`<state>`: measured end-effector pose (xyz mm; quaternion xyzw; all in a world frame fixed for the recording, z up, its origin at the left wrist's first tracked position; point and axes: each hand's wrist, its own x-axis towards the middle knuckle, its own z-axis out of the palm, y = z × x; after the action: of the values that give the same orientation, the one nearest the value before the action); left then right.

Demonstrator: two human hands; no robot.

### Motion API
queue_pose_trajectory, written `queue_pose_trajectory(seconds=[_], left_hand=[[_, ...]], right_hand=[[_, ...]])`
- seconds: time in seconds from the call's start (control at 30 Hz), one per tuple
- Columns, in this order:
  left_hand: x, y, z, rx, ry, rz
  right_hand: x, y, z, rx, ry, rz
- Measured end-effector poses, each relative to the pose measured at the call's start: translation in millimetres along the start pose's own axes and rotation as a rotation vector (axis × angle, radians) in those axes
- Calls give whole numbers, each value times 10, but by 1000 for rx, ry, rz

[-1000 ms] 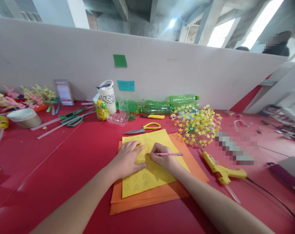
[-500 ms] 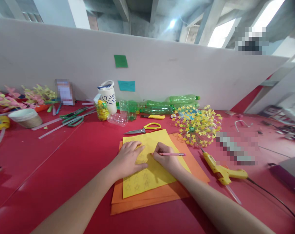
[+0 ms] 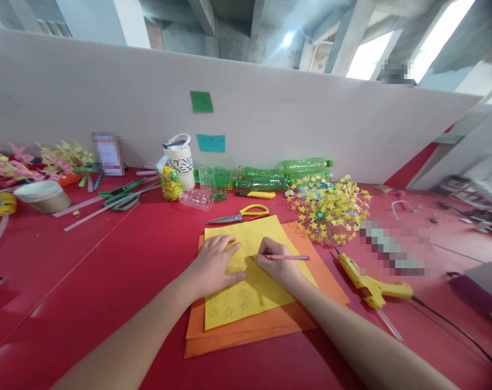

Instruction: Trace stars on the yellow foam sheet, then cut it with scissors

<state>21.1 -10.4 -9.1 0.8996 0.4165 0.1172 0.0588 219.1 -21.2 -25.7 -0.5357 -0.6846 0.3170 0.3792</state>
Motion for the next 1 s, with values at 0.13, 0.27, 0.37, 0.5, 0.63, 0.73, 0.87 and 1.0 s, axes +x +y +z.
queue_pose_trajectory(seconds=[0.13,0.27,0.37,0.5,0.63,0.73,0.87,1.0], left_hand=[[6,-1,0,2,-5,0],[4,4,1,3,5,0],[0,5,8,0,7,-2],[-3,1,17,-2,8,-3],[-3,0,20,-2,15,2],[1,1,16,6,14,6],[8,0,-3,13,13,23],[11,-9,-26,33,25,25]], right_hand=[[-8,-65,-6,-1,-40,20],[-21,-112,-4,3,-71,6],[-27,-120,-2,-4,-85,-9],[-29,-110,8,-19,-95,-27],[-30,-97,26,-17,-95,-28],[-23,-88,19,53,-103,-21],[3,-58,-45,282,-75,74],[13,-15,-119,395,-39,155]])
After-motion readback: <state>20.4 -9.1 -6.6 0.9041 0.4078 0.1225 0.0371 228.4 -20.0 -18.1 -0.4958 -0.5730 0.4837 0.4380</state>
